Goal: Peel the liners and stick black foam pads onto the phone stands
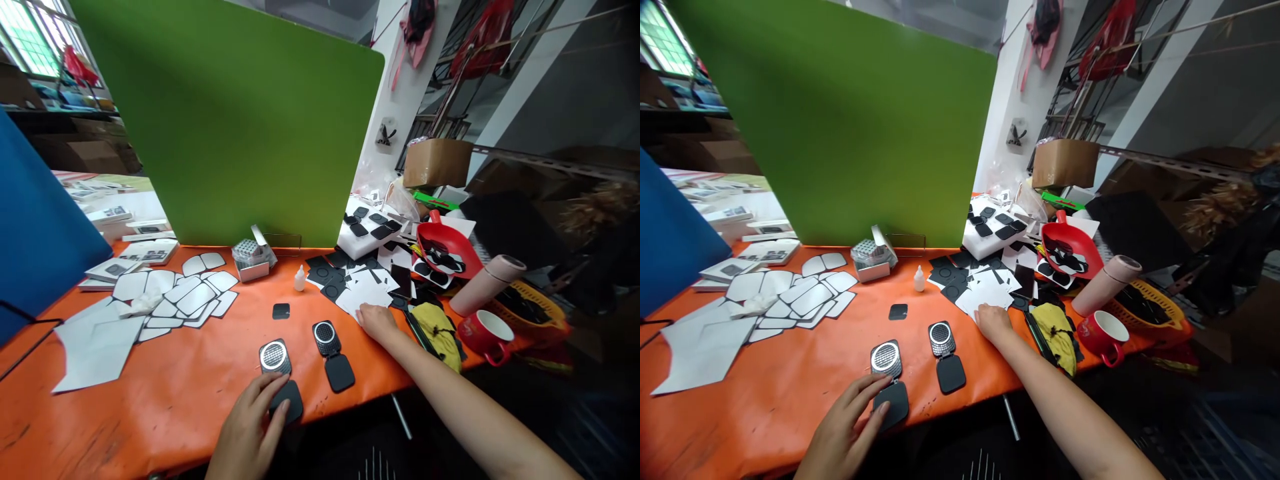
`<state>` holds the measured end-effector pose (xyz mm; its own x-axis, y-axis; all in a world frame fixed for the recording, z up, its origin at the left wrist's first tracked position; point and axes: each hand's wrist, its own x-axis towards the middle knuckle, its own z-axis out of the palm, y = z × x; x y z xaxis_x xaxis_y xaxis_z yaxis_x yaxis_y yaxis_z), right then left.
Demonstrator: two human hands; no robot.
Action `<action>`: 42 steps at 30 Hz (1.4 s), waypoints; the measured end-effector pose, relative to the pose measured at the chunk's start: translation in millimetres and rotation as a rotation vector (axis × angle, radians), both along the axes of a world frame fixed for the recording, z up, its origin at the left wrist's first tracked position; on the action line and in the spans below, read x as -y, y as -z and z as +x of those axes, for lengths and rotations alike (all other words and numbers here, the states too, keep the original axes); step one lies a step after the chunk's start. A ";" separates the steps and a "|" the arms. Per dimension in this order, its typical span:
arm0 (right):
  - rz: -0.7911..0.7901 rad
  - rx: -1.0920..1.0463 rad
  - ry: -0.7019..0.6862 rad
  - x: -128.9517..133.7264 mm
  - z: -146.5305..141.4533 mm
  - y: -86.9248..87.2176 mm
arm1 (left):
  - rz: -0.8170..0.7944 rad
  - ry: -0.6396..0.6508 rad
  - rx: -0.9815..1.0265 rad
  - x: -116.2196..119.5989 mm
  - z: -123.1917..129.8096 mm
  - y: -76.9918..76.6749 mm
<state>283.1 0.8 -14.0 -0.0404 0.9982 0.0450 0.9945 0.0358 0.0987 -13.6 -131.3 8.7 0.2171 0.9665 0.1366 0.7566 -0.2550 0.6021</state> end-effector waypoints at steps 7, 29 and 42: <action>0.047 0.018 -0.032 11.8 -10.4 9.4 | -0.016 0.063 0.057 3.9 10.7 -5.4; 0.199 -0.504 -0.307 73.0 -26.9 -80.7 | -0.067 -0.037 0.316 -15.7 29.4 -38.0; 0.071 -0.987 -0.540 119.7 -88.9 -57.1 | -0.618 -0.021 0.813 -19.0 41.4 -38.8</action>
